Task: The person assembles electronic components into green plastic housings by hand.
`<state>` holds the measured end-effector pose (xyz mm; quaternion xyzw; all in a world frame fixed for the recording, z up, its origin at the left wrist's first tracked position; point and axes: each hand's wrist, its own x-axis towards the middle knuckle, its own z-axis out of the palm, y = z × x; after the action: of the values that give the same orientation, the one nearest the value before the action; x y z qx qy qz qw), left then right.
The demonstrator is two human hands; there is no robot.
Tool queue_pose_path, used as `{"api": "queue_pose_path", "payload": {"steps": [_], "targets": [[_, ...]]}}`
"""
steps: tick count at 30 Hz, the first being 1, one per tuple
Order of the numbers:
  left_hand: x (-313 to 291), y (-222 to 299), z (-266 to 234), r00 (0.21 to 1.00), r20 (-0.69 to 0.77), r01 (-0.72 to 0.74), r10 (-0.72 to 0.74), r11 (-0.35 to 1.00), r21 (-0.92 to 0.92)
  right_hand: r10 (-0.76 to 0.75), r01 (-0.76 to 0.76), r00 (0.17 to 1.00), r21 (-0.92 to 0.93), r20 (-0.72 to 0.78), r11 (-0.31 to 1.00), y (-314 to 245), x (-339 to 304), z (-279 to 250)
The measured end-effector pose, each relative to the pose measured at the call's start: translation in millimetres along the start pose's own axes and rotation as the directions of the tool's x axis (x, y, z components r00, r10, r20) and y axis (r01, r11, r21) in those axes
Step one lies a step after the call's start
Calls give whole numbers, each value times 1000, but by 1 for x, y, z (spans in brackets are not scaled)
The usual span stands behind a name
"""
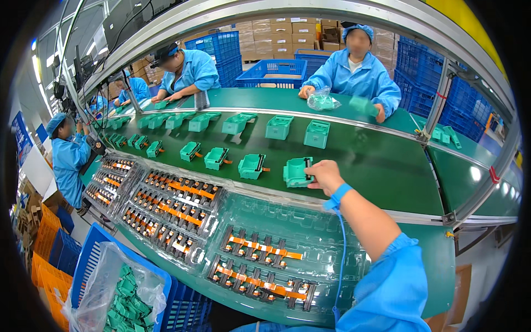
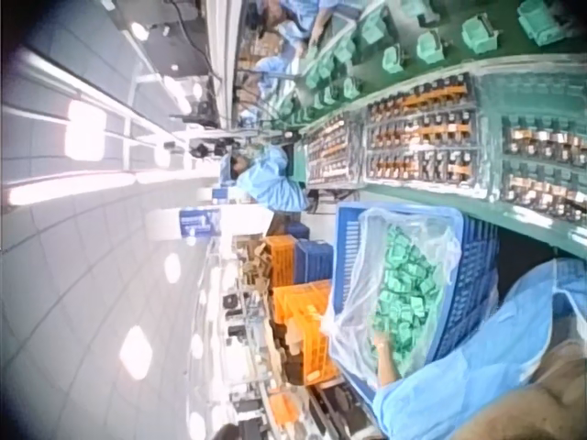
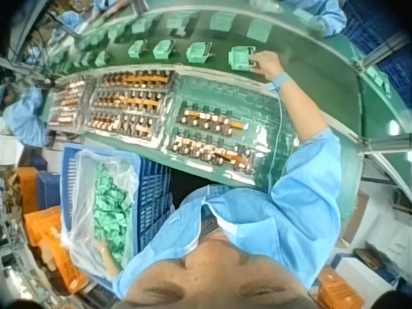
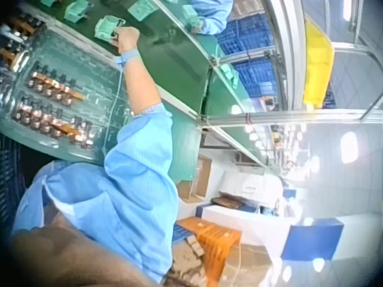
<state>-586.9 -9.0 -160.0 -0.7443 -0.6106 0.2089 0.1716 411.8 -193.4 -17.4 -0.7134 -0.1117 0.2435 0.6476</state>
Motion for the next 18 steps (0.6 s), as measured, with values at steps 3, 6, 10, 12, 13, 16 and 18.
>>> {"api": "queue_pose_path", "payload": {"steps": [3,6,10,12,13,16,18], "targets": [[-78,3,10,859,459,326,-227,934,-148,41,-42,998,28,38,999,10,17,26],[-88,34,1,959,167,280,-228,687,-671,26,-25,1000,46,-5,999,17,26,33],[-83,52,-44,935,294,354,-198,499,-791,30,-27,998,63,-49,998,26,33,35],[-85,42,-31,927,295,359,-233,311,-880,45,-41,997,72,-55,997,32,37,39],[-84,38,-25,927,291,357,-238,311,-881,49,-47,999,77,-25,996,35,40,37],[-69,44,-36,924,193,289,-330,270,-919,33,-35,999,-46,-33,998,34,26,27],[-61,50,-55,909,138,250,-393,249,-936,-149,151,988,-323,30,934,23,-5,21]]}}
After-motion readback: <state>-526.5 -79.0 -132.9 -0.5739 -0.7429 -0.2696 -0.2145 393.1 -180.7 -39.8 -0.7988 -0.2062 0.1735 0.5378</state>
